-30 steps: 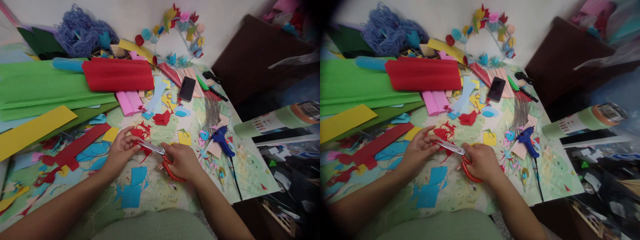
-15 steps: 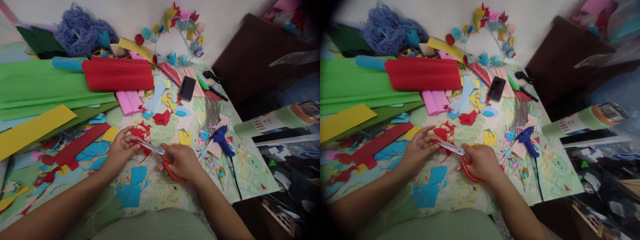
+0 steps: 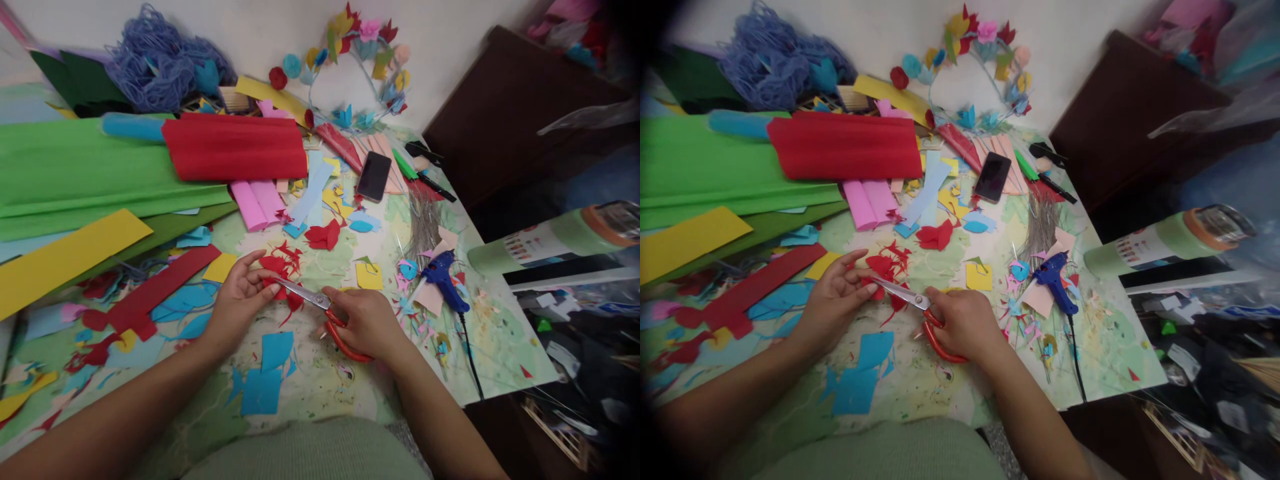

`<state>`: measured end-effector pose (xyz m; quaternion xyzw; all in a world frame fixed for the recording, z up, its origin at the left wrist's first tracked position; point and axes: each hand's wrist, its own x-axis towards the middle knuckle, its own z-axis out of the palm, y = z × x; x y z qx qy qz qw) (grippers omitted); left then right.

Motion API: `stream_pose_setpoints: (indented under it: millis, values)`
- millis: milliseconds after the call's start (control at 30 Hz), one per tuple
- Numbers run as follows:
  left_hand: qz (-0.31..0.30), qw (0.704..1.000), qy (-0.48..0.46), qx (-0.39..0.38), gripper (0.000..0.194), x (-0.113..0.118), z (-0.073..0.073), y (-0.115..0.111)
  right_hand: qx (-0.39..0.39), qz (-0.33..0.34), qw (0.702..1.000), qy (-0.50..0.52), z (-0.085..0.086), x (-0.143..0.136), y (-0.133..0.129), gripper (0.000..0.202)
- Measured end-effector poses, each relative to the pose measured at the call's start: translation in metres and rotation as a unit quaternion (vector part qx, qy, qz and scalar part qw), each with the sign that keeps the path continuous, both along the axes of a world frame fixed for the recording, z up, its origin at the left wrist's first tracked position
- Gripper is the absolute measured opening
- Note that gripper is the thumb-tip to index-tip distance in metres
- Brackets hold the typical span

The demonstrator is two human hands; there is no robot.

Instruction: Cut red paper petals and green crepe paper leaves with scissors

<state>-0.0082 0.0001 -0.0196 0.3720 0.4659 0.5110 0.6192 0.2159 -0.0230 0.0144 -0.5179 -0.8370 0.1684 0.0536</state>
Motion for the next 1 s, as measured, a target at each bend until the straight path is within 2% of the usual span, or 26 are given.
stream_pose_setpoints:
  millis: [600, 1000]
  values:
    - [0.020, 0.999, -0.032, 0.003, 0.057, 0.0015, 0.0035, 0.0014, 0.005, -0.010, 1.000, 0.000, -0.0009, 0.0002, 0.0003, 0.047]
    - [-0.043, 0.998, 0.046, 0.007, 0.066, -0.0020, 0.0008, -0.0021, 0.012, 0.005, 1.000, -0.001, -0.0009, -0.0005, 0.0001, 0.052]
